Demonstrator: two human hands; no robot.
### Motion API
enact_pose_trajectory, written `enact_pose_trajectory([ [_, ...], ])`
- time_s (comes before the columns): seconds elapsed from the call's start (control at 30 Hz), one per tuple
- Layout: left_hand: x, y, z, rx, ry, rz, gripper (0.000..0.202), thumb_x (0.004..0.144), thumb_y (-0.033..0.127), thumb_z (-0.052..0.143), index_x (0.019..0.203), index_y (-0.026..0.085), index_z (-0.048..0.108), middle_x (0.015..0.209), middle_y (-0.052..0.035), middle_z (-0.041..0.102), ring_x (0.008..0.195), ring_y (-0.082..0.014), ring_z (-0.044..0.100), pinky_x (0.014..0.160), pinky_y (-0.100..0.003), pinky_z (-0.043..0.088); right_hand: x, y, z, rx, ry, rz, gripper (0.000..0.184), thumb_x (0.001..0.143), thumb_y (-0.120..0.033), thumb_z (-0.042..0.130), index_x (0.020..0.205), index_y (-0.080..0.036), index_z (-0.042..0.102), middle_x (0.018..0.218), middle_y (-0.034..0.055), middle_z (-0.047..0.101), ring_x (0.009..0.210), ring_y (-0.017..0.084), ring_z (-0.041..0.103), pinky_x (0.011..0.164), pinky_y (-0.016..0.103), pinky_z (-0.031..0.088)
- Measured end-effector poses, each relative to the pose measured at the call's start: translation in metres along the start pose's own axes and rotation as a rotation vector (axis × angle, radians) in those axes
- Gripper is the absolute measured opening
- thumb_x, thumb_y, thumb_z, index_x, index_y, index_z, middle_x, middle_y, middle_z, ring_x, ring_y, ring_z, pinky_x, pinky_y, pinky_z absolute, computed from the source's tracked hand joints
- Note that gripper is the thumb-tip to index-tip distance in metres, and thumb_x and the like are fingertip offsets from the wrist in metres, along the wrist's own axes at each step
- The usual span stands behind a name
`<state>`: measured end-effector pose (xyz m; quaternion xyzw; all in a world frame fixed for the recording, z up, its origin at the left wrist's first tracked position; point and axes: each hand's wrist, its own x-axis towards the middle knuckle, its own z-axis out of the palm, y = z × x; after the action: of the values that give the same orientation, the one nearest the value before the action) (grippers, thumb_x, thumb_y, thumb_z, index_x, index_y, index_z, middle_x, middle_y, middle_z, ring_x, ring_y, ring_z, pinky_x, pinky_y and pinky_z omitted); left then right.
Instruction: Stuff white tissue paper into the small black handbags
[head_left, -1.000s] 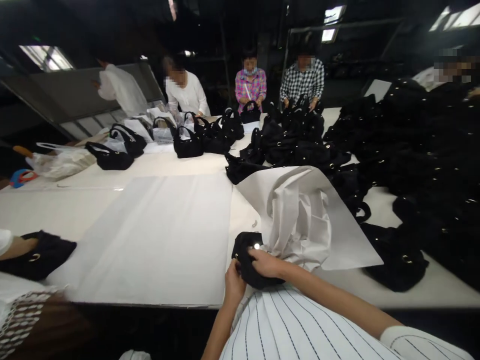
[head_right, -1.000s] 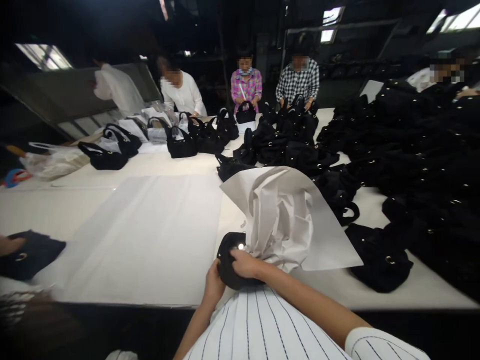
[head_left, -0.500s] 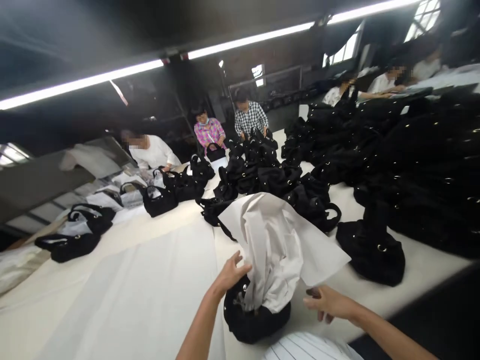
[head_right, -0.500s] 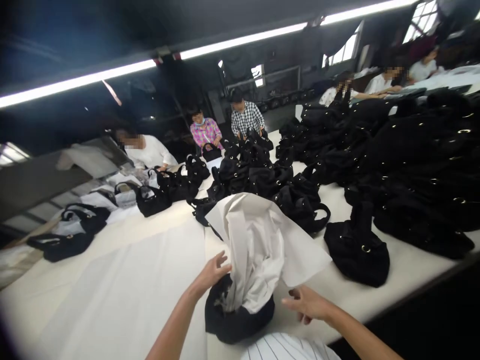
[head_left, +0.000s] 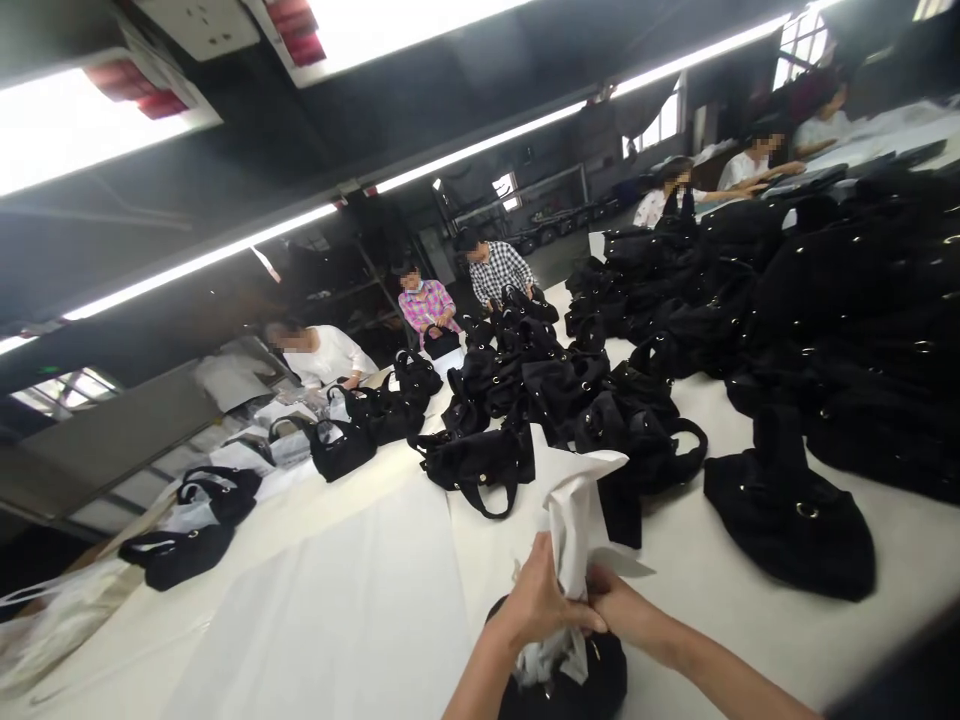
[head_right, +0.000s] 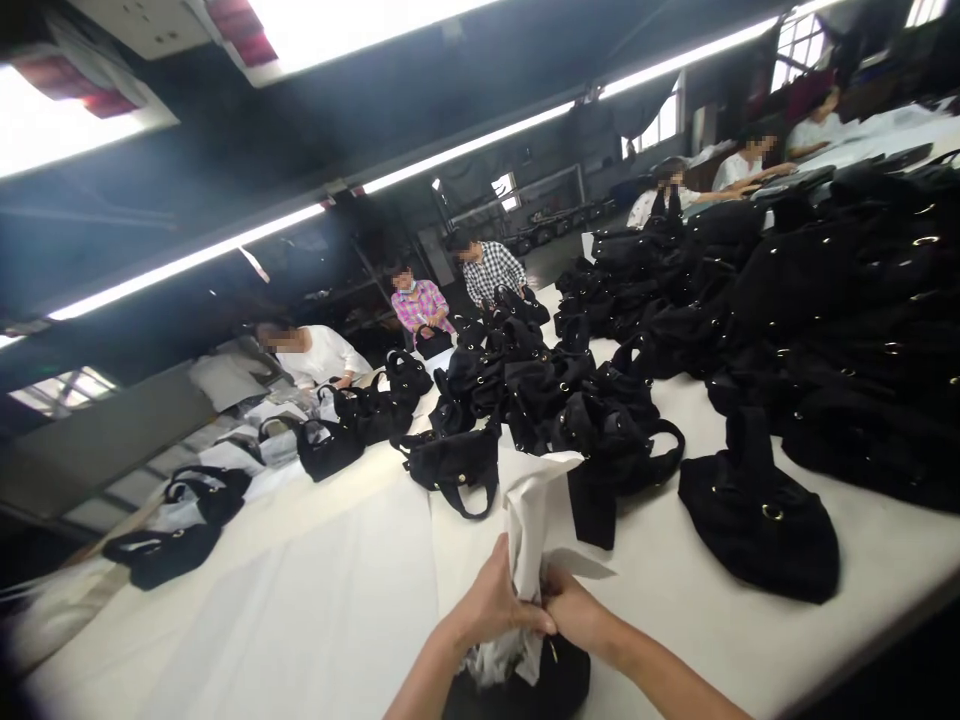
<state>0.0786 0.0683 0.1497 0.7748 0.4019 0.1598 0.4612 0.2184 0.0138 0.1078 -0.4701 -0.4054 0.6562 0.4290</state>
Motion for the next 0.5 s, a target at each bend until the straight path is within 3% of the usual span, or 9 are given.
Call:
enact_pose_trajectory([
  [0.1, -0.011, -0.006, 0.002, 0.113, 0.089, 0.033, 0.064, 0.057, 0.013, 0.076, 0.117, 0.022, 0.056, 0.112, -0.0044, 0.056, 0.101, -0.0227, 0.054, 0.087, -0.033, 0.046, -0.004, 0.002, -0.003, 0.024, -0.131, 0.014, 0.026, 0.059, -0.012, 0.051, 0.080, -0.015, 0.067, 0.068, 0.0037, 0.067, 0.067, 0.018, 0.063, 0.061, 0.027, 0.048],
  [0.2, -0.024, -0.012, -0.003, 0.164, 0.171, 0.087, 0.049, 0.063, 0.002, 0.058, 0.109, 0.021, 0.061, 0.103, -0.0026, 0.061, 0.096, -0.0189, 0.055, 0.086, -0.030, 0.044, -0.002, 0.006, -0.009, 0.003, -0.172, 0.020, 0.030, 0.057, -0.009, 0.050, 0.080, -0.014, 0.069, 0.074, 0.0049, 0.069, 0.074, 0.018, 0.064, 0.064, 0.027, 0.049],
  [0.37, -0.053, -0.045, -0.032, 0.228, 0.367, -0.014, 0.029, 0.060, -0.002, 0.048, 0.080, 0.016, 0.059, 0.083, 0.0002, 0.057, 0.080, -0.0139, 0.054, 0.073, -0.024, 0.043, 0.006, 0.016, -0.028, -0.036, 0.064, 0.097, 0.023, 0.063, -0.012, 0.054, 0.080, -0.013, 0.070, 0.069, 0.0028, 0.068, 0.060, 0.012, 0.058, 0.057, 0.024, 0.044],
  [0.5, -0.069, -0.063, -0.046, 0.178, 0.408, -0.151, 0.024, 0.065, 0.001, 0.048, 0.081, 0.016, 0.059, 0.083, 0.0002, 0.057, 0.077, -0.0129, 0.055, 0.071, -0.024, 0.046, -0.002, 0.022, -0.038, -0.255, 0.111, 0.128, 0.014, 0.072, -0.021, 0.059, 0.079, -0.016, 0.070, 0.064, 0.0008, 0.066, 0.057, 0.012, 0.058, 0.055, 0.024, 0.044],
])
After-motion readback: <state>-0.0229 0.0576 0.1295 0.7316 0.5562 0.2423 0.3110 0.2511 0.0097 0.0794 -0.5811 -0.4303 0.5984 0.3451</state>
